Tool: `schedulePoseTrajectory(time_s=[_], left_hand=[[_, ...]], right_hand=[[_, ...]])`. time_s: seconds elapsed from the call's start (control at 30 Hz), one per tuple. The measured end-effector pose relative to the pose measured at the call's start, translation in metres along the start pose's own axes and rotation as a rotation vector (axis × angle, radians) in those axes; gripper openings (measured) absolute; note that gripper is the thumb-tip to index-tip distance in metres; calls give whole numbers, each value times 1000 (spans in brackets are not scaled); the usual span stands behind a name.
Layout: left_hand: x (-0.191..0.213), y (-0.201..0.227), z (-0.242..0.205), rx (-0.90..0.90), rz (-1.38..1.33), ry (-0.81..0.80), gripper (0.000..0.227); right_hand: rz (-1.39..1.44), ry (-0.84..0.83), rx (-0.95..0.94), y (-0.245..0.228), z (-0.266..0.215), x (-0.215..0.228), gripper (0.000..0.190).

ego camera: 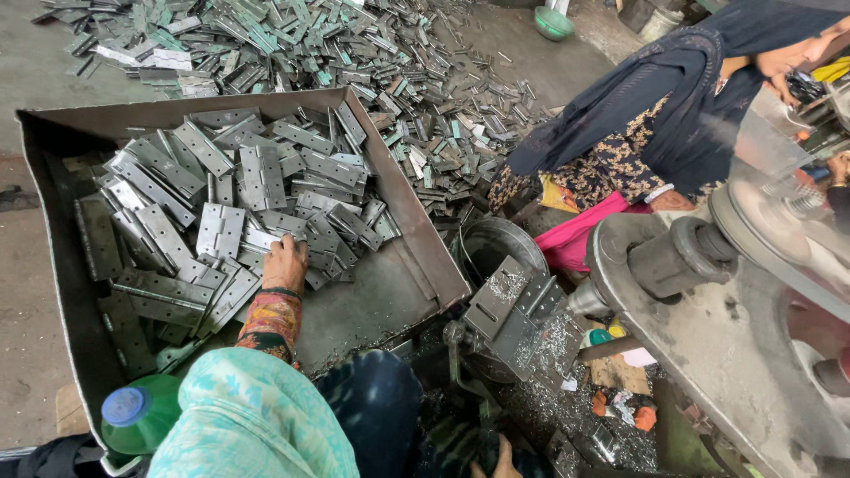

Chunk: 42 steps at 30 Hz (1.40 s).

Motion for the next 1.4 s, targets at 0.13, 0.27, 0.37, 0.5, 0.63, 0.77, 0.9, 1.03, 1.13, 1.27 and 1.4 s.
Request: schedulePoseTrajectory(time_s=[0.13, 0.27, 0.37, 0.5, 0.63, 0.77, 0.9, 1.03, 1.13, 1.27, 1.4], left_hand=[[1, 8, -13, -59, 24, -18, 35], [9, 29, -40, -174, 68, -9, 40], [16, 37, -48, -164, 130, 45, 45], [26, 15, -27, 137, 86, 264, 51], [7, -7, -4, 291, -99, 46, 34], [1, -9, 3, 231, -160, 25, 27], [14, 3, -11, 180, -129, 59, 33], [32, 28, -39, 39, -99, 14, 43], [42, 49, -53, -39, -153, 12, 43], [57, 65, -50, -58, -238, 102, 52], [78, 84, -32, 53, -566, 109, 52]], right_hand=[[33, -64, 5, 2, -2, 0, 102], [14, 6, 8, -1, 0, 2, 105], [-16, -10, -11, 3, -2, -2, 101], [-101, -41, -159, 15, -5, -5, 100], [11, -66, -49, 11, -1, -3, 95], [-37, -102, -98, 15, 0, -8, 98], [-75, -89, -131, 17, 1, -6, 102], [-60, -120, -235, 19, -3, -11, 100], [-17, -86, -143, 17, -6, -10, 103], [0, -180, -177, 20, -6, -11, 97], [-59, -208, -195, 9, -10, -9, 98]])
Point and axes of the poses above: each hand's wrist, its own z-axis towards the middle knuckle, its own x-axis out of the back of the hand, y = z × x, the point moved 5 cm from there along z, towards the middle knuckle
